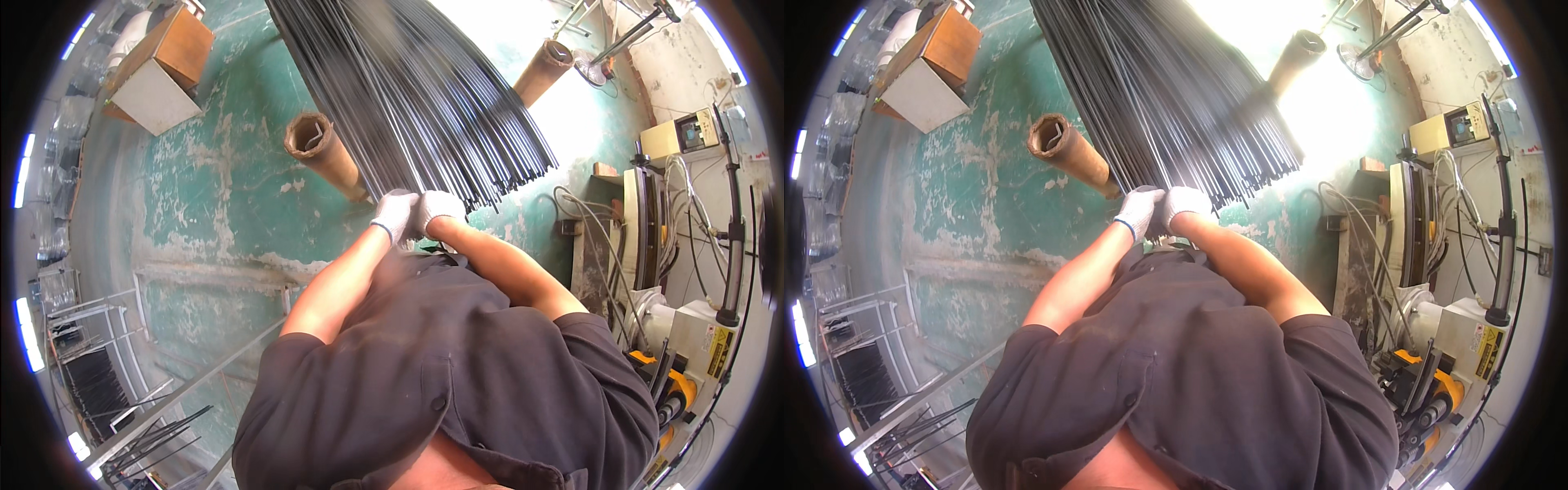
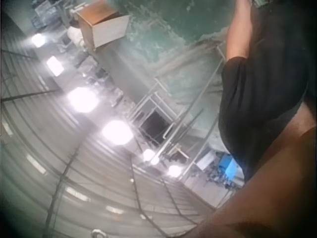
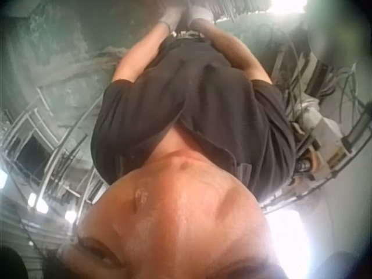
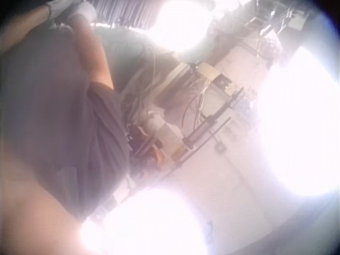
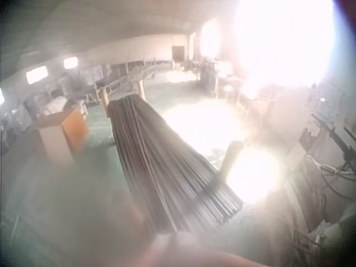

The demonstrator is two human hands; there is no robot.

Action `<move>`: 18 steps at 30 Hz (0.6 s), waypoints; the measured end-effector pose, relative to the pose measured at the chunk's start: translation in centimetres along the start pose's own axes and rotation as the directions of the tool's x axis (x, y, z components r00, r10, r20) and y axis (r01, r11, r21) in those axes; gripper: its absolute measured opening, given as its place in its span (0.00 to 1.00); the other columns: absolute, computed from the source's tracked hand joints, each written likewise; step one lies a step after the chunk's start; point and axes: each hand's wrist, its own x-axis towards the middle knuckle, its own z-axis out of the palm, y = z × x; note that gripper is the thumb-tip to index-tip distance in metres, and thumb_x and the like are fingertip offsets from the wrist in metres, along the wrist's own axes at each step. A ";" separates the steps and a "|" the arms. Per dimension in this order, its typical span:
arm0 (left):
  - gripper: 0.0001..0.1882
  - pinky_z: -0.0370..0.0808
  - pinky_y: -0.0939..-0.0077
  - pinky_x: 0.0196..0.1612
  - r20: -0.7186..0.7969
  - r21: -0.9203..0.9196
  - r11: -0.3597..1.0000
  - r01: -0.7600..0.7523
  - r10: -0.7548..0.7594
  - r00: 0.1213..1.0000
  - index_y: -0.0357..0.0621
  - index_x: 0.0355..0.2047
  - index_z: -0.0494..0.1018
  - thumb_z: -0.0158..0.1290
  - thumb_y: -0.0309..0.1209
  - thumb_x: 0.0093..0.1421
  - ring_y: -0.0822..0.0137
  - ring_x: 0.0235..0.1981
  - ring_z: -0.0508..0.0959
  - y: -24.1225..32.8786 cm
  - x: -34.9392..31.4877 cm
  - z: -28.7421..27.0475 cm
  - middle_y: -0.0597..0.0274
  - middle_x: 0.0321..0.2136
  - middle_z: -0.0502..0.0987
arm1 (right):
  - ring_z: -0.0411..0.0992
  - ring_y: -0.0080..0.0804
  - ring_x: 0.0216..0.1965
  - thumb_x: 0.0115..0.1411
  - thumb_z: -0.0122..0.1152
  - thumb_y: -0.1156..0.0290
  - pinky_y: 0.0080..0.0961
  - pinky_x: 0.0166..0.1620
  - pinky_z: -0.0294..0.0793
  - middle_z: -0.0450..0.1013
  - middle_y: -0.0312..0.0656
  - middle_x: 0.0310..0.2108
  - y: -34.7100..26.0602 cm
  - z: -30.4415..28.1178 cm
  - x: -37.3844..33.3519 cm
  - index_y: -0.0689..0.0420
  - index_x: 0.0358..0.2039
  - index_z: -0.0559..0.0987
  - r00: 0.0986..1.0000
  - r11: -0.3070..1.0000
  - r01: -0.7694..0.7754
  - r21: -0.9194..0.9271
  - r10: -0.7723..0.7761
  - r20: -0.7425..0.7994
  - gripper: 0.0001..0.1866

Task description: The person measures a wooden board with a tape measure, then repeatedly picks up bundles of long metal rods, feeds them into a bending machine, and stacks the bent rods on a nearby rack.

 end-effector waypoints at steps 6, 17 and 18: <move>0.15 0.83 0.52 0.43 0.097 -0.301 0.952 -0.058 0.091 0.991 0.41 0.51 0.77 0.59 0.32 0.66 0.49 0.39 0.84 -2.7 3.7 -2.1 0.48 0.39 0.83 | 0.83 0.47 0.43 0.50 0.71 0.58 0.36 0.49 0.81 0.84 0.53 0.40 2.3 -3.4 0.5 0.59 0.40 0.87 0.991 0.992 0.025 0.124 -0.041 0.128 0.21; 0.10 0.80 0.56 0.46 0.300 -0.338 0.941 0.024 0.083 0.950 0.38 0.48 0.75 0.54 0.30 0.70 0.56 0.40 0.82 4.0 1.5 2.0 0.52 0.39 0.81 | 0.83 0.51 0.43 0.68 0.64 0.70 0.48 0.47 0.87 0.81 0.57 0.45 11.6 -1.4 1.0 0.74 0.51 0.77 0.915 -0.214 -0.303 0.929 -0.338 0.221 0.19; 0.11 0.80 0.55 0.47 0.308 -0.327 0.945 -0.007 0.114 0.944 0.37 0.49 0.74 0.53 0.29 0.71 0.55 0.41 0.82 3.9 2.7 2.1 0.52 0.40 0.81 | 0.83 0.51 0.43 0.69 0.63 0.69 0.48 0.47 0.87 0.81 0.57 0.46 11.6 -2.1 0.6 0.74 0.51 0.77 0.893 -0.204 -0.307 0.929 -0.401 0.207 0.19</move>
